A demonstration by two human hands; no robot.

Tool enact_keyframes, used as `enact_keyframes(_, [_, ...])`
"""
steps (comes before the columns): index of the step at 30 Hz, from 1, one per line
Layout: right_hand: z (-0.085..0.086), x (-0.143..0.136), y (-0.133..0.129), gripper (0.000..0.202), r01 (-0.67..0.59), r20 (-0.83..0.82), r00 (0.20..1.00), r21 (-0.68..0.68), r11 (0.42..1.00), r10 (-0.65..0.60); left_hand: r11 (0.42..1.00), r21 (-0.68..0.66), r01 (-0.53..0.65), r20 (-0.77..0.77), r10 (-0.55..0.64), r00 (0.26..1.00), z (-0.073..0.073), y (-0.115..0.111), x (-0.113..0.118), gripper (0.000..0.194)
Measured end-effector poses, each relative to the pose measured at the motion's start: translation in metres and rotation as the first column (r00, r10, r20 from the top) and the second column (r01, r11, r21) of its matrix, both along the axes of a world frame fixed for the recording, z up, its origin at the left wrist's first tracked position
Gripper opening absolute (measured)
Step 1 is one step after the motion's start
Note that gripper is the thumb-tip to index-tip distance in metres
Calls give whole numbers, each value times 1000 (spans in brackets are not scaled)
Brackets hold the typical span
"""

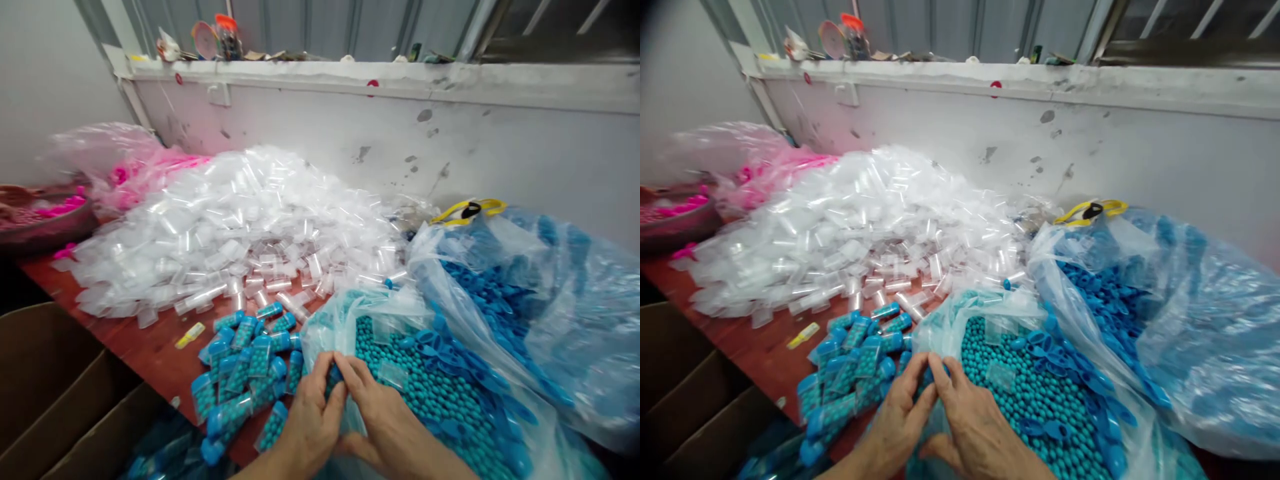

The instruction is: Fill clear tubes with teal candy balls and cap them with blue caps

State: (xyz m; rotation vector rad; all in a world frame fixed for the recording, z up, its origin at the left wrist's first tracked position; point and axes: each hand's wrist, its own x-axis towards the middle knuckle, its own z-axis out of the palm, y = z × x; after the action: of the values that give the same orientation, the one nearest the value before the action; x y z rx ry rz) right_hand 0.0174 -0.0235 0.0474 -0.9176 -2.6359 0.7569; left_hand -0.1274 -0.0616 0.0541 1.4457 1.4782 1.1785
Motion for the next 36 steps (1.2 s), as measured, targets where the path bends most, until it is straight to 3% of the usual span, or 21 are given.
enact_keyframes(3, [22,-31,22,58,-121,59,991,16,993,120,965,83,-247,-280,260,924,-5,0,-61,30])
enact_keyframes(5, [27,-58,42,36,-181,105,979,55,982,175,889,148,-434,-440,452,776,-13,3,-106,33])
enact_keyframes(7, [25,-89,61,31,-219,149,969,146,965,198,817,192,-544,-578,542,610,-24,8,-146,35])
enact_keyframes(9, [16,-121,77,27,-257,204,956,229,939,212,767,211,-606,-690,556,464,-35,13,-174,38])
enact_keyframes(12, [-3,-162,93,24,-329,282,927,295,897,247,729,262,-633,-790,539,293,-44,15,-190,41])
enact_keyframes(15, [-21,-189,98,22,-387,325,902,314,867,285,735,359,-575,-818,545,186,-48,9,-180,36])
enact_keyframes(17, [-32,-199,100,22,-403,337,894,311,861,296,784,360,-505,-831,516,208,-54,2,-168,31])
enact_keyframes(20, [-43,-204,102,25,-419,344,886,309,854,310,867,279,-413,-848,424,318,-67,-5,-154,26])
enact_keyframes(24, [-50,-205,104,26,-438,353,877,307,845,326,888,211,-408,-855,370,364,-80,-8,-149,25])
enact_keyframes(31, [-51,-202,104,23,-485,393,849,317,815,353,907,66,-416,-870,256,422,-68,-3,-145,26])
enact_keyframes(36, [-48,-201,109,18,-533,415,821,311,787,392,902,35,-430,-866,242,437,-65,-1,-143,26])
